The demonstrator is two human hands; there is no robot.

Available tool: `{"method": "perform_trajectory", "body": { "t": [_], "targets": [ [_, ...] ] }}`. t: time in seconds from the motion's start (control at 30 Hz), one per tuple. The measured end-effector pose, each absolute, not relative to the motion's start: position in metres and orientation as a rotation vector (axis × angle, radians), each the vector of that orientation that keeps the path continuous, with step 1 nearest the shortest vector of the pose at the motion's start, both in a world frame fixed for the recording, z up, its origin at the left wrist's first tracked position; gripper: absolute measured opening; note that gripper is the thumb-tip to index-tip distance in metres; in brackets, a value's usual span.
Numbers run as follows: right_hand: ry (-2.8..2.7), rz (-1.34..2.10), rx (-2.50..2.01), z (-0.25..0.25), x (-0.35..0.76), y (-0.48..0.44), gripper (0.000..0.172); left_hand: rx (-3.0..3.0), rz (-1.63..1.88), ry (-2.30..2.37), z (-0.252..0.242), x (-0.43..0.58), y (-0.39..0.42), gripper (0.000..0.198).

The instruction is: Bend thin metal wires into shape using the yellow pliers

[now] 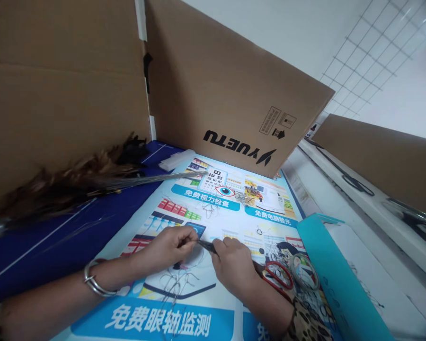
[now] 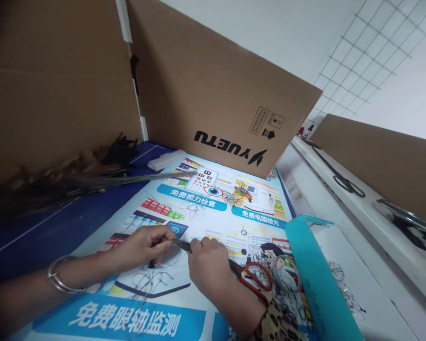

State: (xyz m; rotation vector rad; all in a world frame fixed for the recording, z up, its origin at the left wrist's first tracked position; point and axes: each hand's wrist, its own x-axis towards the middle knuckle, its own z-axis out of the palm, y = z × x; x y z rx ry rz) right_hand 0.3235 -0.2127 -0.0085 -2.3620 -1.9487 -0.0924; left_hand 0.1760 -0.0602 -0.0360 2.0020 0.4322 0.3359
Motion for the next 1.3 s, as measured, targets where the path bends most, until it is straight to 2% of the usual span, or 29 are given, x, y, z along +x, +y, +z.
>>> {"method": "perform_trajectory", "body": {
  "t": [0.57, 0.93, 1.3],
  "targets": [
    [-1.961, -0.116, -2.338, -0.014, 0.325, -0.212, 0.011, 2.019, 0.362, 0.429, -0.036, 0.174, -0.059, 0.009],
    [-1.813, 0.064, -2.279, -0.009, 0.326, -0.212, 0.012, 1.828, 0.318, 0.389, -0.029, 0.176, -0.061, 0.016],
    [-1.796, 0.071, -2.259, -0.011, 0.325, -0.213, 0.012, 1.855, 0.345, 0.387, -0.029, 0.175, -0.061, 0.015]
  ]
}}
